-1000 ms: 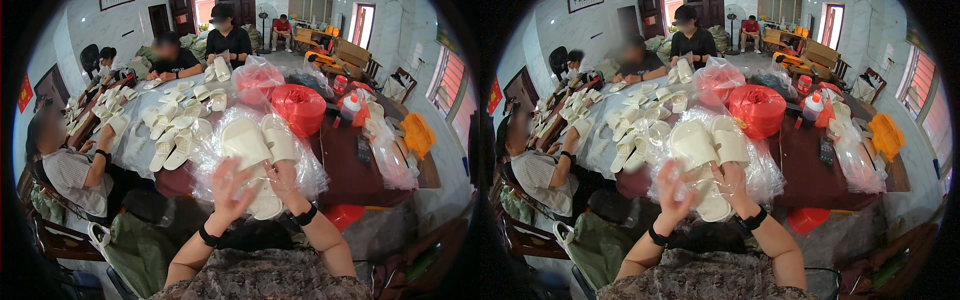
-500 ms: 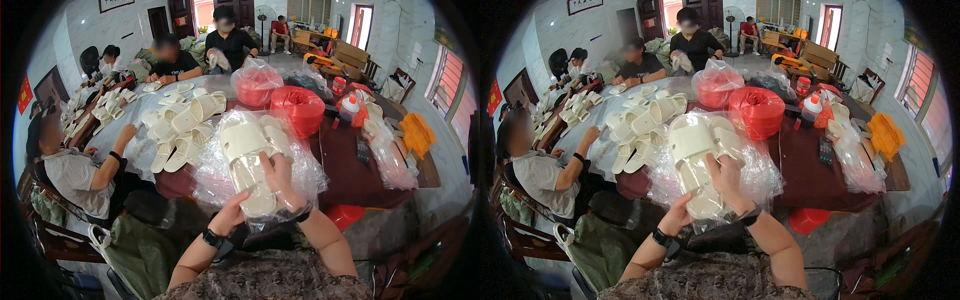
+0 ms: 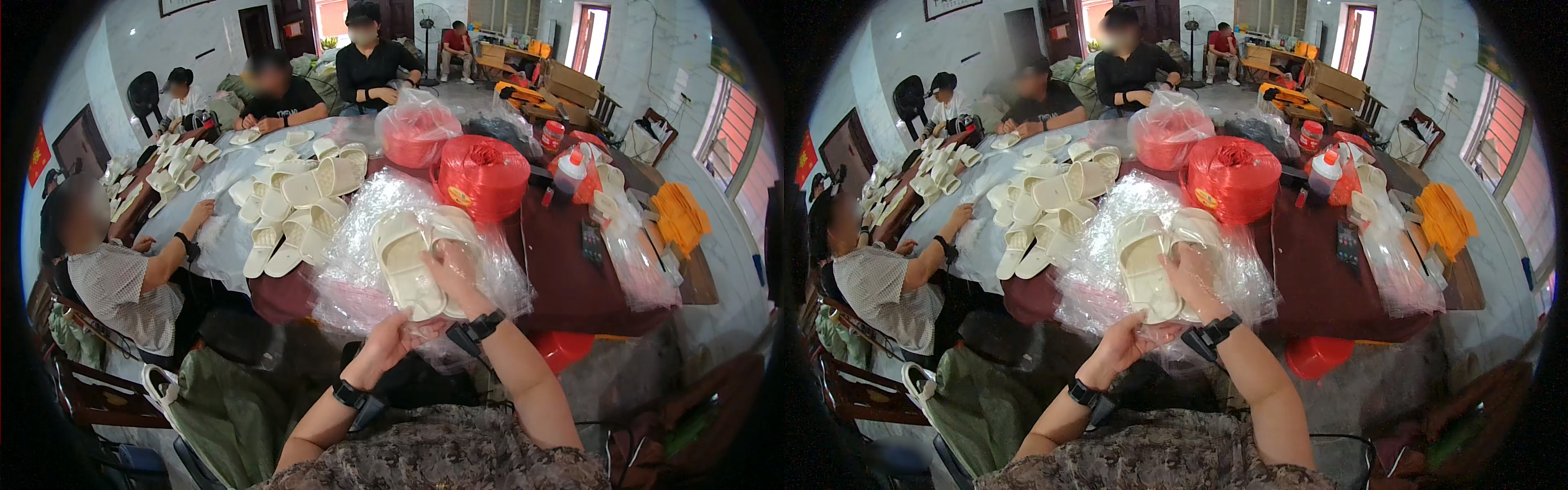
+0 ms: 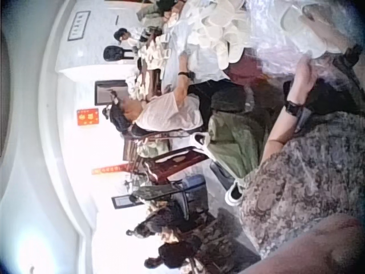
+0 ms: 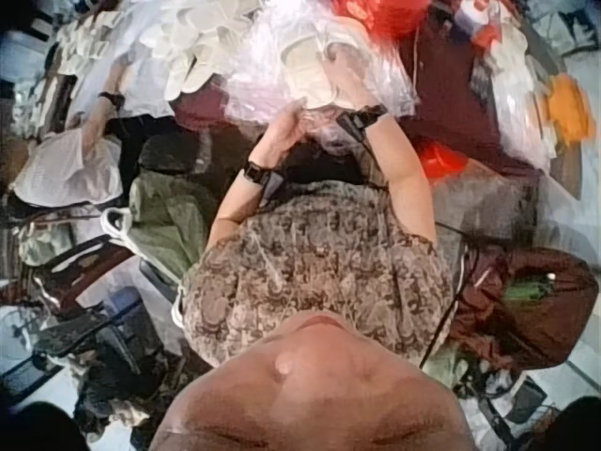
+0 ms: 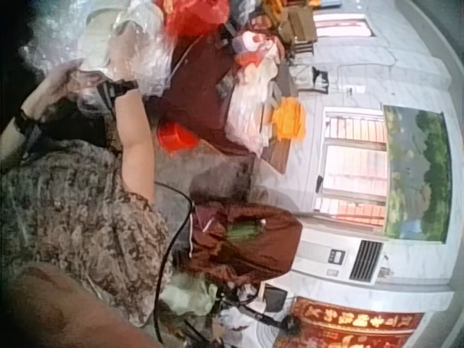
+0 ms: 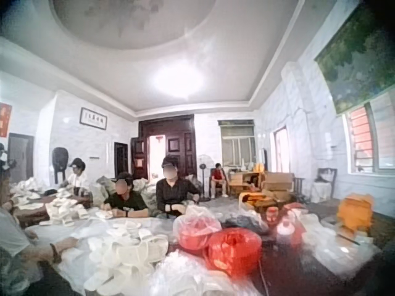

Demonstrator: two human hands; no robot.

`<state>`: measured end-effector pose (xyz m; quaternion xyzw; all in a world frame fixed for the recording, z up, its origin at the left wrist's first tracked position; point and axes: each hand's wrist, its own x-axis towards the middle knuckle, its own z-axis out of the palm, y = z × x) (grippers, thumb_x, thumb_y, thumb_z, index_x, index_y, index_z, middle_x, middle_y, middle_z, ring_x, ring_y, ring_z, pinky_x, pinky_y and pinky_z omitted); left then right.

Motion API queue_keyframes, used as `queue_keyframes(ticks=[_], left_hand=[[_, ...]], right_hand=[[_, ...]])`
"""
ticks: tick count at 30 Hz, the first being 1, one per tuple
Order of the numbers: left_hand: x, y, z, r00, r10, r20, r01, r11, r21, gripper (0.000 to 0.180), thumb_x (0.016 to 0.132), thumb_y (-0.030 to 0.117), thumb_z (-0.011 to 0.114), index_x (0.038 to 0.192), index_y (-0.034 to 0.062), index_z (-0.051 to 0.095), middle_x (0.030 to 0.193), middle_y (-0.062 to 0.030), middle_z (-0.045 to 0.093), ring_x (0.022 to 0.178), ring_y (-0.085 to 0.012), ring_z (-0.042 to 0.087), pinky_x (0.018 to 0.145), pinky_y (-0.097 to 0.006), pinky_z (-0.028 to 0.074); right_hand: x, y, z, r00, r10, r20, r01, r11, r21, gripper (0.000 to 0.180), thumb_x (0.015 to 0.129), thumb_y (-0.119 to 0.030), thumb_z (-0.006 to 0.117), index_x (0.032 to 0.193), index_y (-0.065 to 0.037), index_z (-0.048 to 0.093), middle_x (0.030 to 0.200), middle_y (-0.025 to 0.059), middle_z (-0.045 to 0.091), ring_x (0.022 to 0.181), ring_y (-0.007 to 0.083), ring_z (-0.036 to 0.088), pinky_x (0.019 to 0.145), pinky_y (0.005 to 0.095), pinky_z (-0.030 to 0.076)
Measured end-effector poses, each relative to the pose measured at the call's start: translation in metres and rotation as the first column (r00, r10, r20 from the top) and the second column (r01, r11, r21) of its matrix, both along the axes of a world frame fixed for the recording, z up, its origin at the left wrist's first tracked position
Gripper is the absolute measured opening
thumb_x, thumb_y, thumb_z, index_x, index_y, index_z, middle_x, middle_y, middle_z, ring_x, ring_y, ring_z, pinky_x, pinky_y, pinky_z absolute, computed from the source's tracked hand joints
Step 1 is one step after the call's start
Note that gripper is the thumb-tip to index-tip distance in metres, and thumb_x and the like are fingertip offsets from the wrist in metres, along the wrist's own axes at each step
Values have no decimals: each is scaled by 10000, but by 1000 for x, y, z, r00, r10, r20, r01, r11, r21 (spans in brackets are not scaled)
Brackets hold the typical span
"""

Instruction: Packing slippers/shoes into plastic bags.

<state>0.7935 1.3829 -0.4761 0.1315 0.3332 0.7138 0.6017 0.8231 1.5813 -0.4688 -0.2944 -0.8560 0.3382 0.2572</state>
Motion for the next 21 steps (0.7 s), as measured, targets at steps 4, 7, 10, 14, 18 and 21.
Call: queue_keyframes(ticks=[4,7,10,14,18,21], left_hand=[[22,0,11,959,-54,-278,41,998,-55,469,1053,226,316,1397,-89,362,1319,-227,557,1212,-319,574,1031,-403,465],[33,7,6,963,-91,-253,75,995,-71,463,1052,223,322,1396,-81,372,1309,-223,564,1194,-312,586,1015,-407,476],[35,10,8,992,-84,-97,79,996,-47,452,1050,220,313,1383,-77,389,1290,-221,576,1170,-312,601,993,-421,494],[34,10,0,1000,-4,-29,2,997,-71,434,1043,199,298,1363,-72,409,1258,-221,593,1147,-314,613,971,-437,510],[35,13,1,997,28,-69,-34,996,-88,416,1032,177,291,1335,-70,432,1241,-221,598,1132,-324,617,968,-446,513],[30,14,-8,997,57,-52,-62,993,-100,414,1031,196,308,1318,-65,453,1232,-210,607,1124,-321,618,970,-445,510]], right_hand=[[23,6,1,988,4,-156,26,982,187,337,840,-343,683,861,-10,633,823,176,661,813,357,634,748,460,484],[37,9,1,968,-65,-244,97,988,123,303,847,-302,679,859,-4,627,811,173,655,794,353,627,740,458,482],[45,13,-6,974,-88,-209,118,984,136,293,869,-284,655,918,1,611,846,180,652,807,361,621,758,467,475],[56,6,-8,991,124,-57,-115,985,130,396,907,-287,603,1150,20,539,966,219,647,917,397,611,876,481,444],[63,-10,4,989,47,137,-70,984,166,517,933,-282,560,1309,53,443,1097,273,615,1078,437,565,989,491,394],[82,-30,7,986,121,115,-143,966,213,569,939,-233,558,1380,82,383,1238,320,550,1206,458,492,1042,503,365]])
